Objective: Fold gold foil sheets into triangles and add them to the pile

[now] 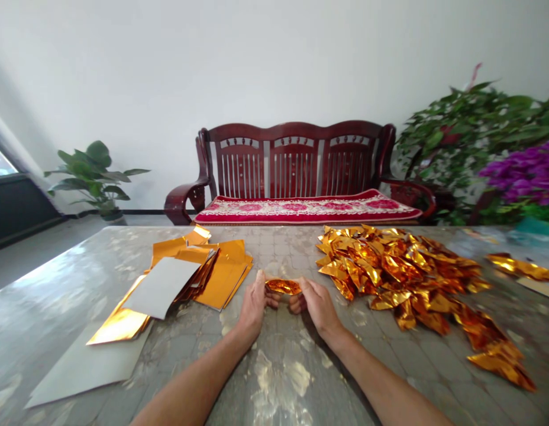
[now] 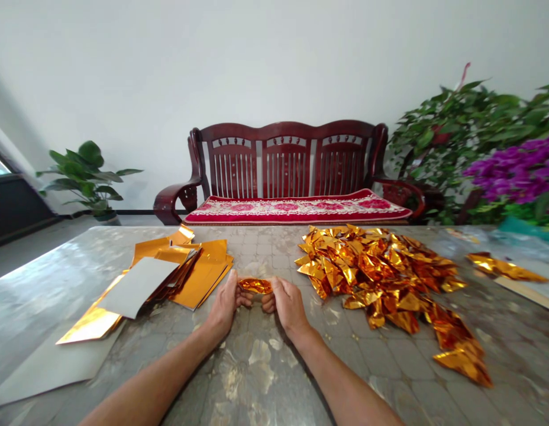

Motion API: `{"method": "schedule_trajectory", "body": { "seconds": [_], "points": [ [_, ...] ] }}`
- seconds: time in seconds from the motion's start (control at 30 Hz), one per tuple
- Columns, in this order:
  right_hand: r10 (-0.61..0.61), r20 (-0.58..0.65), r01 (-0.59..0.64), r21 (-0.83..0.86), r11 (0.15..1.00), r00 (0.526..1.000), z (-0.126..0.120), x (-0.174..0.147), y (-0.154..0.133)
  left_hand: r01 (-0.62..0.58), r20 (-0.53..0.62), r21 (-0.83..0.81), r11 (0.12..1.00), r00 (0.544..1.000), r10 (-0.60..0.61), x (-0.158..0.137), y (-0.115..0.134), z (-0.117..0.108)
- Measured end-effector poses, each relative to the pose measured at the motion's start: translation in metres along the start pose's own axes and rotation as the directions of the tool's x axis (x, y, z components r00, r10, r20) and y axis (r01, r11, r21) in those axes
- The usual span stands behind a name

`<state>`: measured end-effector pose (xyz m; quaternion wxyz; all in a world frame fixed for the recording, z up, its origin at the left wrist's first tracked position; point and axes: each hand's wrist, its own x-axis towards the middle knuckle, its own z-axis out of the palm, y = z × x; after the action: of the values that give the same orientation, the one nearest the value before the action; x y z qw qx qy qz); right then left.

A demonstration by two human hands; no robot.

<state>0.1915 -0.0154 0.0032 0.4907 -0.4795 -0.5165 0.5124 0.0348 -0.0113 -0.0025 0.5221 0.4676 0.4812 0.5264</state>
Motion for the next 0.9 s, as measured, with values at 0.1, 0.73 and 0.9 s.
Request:
{"method": "schedule_trajectory", "body": {
  "seconds": [0.1, 0.73, 0.9],
  "points": [
    [0.018, -0.011, -0.018, 0.003, 1.0, 1.0, -0.001, 0.0, 0.0, 0.01, 0.011, -0.015, 1.0, 1.0, -0.01, 0.001, -0.001, 0.0],
    [0.009, -0.012, -0.009, 0.022, 1.0, 1.0, 0.002, 0.002, 0.01, -0.084, -0.002, 0.222, 0.972, 0.996, 0.086, 0.004, -0.008, 0.001],
    [-0.057, -0.003, 0.057, -0.067, 0.996, 0.998, 0.001, 0.0, 0.015, -0.11, -0.055, 0.344, 0.933, 0.989, 0.137, 0.007, -0.01, -0.002]
  ]
}}
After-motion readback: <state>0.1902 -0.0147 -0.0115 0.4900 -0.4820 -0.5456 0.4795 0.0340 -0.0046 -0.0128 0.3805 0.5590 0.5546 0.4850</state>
